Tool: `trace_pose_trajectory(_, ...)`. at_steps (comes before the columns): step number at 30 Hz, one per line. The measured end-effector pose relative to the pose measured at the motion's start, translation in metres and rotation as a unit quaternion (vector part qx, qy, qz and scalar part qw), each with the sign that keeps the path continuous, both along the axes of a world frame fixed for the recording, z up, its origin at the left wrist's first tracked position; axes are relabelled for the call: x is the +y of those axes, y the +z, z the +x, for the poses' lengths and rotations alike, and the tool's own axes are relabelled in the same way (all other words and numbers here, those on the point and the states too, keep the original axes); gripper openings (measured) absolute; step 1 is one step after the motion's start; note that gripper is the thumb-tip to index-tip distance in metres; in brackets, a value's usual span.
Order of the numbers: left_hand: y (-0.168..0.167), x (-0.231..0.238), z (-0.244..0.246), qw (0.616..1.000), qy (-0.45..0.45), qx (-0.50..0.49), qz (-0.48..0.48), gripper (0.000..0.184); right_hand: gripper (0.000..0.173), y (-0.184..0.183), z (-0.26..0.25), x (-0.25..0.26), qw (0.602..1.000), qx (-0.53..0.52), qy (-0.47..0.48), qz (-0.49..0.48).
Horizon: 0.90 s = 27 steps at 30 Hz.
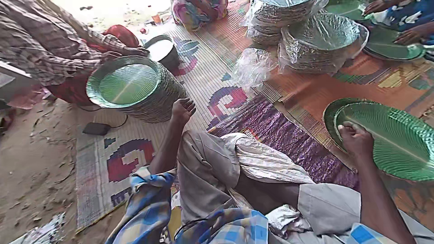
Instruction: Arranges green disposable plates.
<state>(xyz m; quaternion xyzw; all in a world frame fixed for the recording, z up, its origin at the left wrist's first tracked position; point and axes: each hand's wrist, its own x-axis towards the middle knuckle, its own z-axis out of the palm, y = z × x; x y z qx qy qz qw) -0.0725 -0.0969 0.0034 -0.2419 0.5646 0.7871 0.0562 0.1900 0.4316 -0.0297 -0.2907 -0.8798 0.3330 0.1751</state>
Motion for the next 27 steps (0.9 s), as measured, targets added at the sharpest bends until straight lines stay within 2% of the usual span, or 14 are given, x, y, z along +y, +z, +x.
trace_pose_trajectory(2,0.0,0.056,0.018,0.976,-0.192,0.031,-0.102,0.038,0.046,-0.008,0.009,0.017,0.992,-0.105,0.004,0.071)
trace_pose_trajectory(4,-0.002,0.104,0.033,0.924,-0.337,0.08,-0.162,0.036,0.057,-0.031,0.016,0.025,0.975,-0.188,0.01,0.114)
trace_pose_trajectory(7,-0.018,0.16,0.057,0.863,-0.457,0.113,-0.182,0.033,0.055,-0.054,0.019,0.022,0.963,-0.249,-0.004,0.102)
trace_pose_trajectory(10,-0.049,0.188,0.073,0.831,-0.517,0.087,-0.185,0.034,0.043,-0.056,0.014,0.025,0.965,-0.241,-0.042,0.096)
trace_pose_trajectory(14,-0.088,0.189,0.089,0.841,-0.514,0.084,-0.15,0.03,0.043,-0.056,0.016,0.035,0.953,-0.276,-0.086,0.084)
trace_pose_trajectory(17,-0.086,0.186,0.09,0.872,-0.475,0.06,-0.108,0.031,0.038,-0.057,0.015,0.035,0.949,-0.293,-0.084,0.081)
trace_pose_trajectory(21,-0.085,0.188,0.082,0.903,-0.427,0.011,-0.047,0.028,0.032,-0.051,0.011,0.038,0.964,-0.253,-0.075,0.031)
trace_pose_trajectory(24,-0.085,0.189,0.081,0.9,-0.434,0.014,-0.043,0.027,0.031,-0.051,0.013,0.041,0.966,-0.246,-0.078,0.029)
trace_pose_trajectory(27,-0.085,0.189,0.084,0.872,-0.479,0.058,-0.076,0.027,0.031,-0.05,0.013,0.04,0.959,-0.24,-0.149,0.034)
